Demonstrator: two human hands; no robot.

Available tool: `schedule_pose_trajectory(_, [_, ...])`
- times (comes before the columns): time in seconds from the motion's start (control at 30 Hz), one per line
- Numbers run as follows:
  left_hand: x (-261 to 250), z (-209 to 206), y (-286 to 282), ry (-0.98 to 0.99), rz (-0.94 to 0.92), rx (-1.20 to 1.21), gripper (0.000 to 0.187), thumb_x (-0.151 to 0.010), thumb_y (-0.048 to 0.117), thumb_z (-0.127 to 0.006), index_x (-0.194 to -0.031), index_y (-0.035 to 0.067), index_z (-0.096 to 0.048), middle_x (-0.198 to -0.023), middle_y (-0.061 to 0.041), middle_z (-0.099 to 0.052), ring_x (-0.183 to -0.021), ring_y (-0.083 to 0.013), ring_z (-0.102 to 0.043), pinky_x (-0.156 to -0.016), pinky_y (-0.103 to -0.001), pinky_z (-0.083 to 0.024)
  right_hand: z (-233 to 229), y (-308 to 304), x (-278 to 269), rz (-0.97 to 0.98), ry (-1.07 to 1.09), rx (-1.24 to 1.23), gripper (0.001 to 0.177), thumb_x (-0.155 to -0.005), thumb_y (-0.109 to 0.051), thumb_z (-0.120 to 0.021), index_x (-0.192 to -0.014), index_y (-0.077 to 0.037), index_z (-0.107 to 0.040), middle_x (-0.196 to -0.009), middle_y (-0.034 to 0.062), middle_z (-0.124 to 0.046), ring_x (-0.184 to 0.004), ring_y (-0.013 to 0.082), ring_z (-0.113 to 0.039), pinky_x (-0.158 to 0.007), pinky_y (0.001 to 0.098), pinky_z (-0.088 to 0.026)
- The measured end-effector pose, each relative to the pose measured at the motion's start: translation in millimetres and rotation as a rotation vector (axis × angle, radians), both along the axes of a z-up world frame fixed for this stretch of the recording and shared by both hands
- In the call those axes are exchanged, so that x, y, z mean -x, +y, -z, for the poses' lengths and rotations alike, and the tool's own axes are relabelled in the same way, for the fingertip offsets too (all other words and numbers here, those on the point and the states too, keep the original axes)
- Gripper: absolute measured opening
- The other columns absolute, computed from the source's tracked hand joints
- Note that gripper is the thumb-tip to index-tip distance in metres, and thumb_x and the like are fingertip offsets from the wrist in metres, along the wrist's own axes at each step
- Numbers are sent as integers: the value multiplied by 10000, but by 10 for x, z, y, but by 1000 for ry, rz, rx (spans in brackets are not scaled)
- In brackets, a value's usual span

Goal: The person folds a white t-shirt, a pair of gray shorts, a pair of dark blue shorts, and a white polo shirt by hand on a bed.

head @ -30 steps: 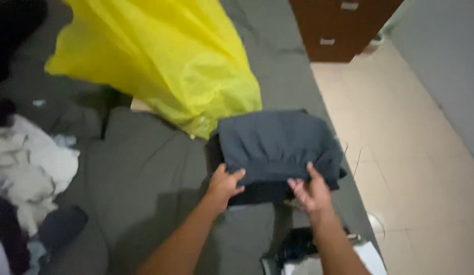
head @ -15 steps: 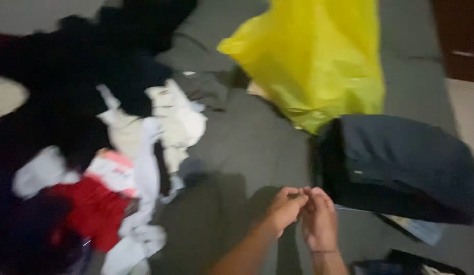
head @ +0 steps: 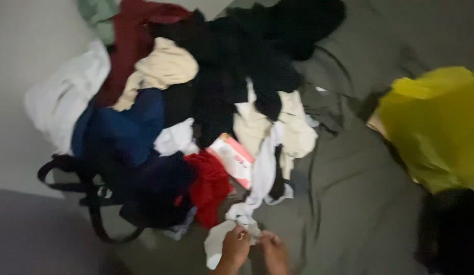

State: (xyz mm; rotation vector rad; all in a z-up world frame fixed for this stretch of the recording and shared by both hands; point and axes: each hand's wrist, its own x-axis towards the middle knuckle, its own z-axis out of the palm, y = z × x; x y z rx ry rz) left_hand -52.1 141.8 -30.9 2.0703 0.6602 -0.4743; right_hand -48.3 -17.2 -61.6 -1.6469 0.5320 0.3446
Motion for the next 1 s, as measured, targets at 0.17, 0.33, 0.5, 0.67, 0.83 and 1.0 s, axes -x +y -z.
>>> schedule_pose_trajectory(0.17, [419,8,580,108,-228,-293,679,-771,277,-785,-1389,141,-536,-1371,-176,-536,-1303,-359,-509,-1104,-435,-414,-131,517,92,-165,201,37,763,-838,-375,-817,-1403,-297,-310,-1289,77,-629,-1118,292,-653,-890,542,-558])
schedule_pose_trajectory(0.33, [676,930,844,160,-386,438,726,-804,248,-786,-1465,161,-498,-1366,-136,-614,-1274,-283,-588,-1089,-397,-465,-248,846,-121,-24,483,-213,952,-828,-335,-863,-1491,-338,-180,-1357,96,-570,-1115,334,-625,-833,643,-552])
schedule_pose_trajectory(0.5, [477,1233,935,27,-383,967,538,-822,225,-737,-1311,4,-688,-1185,-194,-732,-1088,-286,-682,-924,-392,-555,279,874,-251,-448,266,129,619,-866,-230,-806,-1353,-157,-431,-1117,80,-650,-923,238,-627,-734,457,-529])
schedule_pose_trajectory(0.67, [-116,18,1137,91,-457,795,470,-854,285,-699,-1298,138,-650,-1199,-41,-704,-1122,-192,-656,-927,-426,-558,-287,1113,-432,-155,-77,-239,342,-913,-99,-718,-1237,-7,-663,-913,69,-696,-716,158,-576,-607,322,-475])
schedule_pose_trajectory(0.83, [-572,-1432,1574,34,-478,858,396,-893,340,-634,-1264,203,-651,-1193,45,-697,-1135,-147,-651,-924,-433,-560,-1990,1401,-1451,-203,-315,159,308,-893,-134,-707,-1176,-15,-692,-1014,88,-776,-878,151,-701,-776,317,-559])
schedule_pose_trajectory(1.0, [-854,-1463,1816,-385,-398,556,311,-952,296,-652,-1154,80,-746,-1049,-107,-773,-982,-291,-688,-866,-424,-553,-3159,1711,-2209,-113,-495,401,294,-952,-140,-668,-1203,10,-654,-1083,159,-748,-924,210,-693,-779,354,-553])
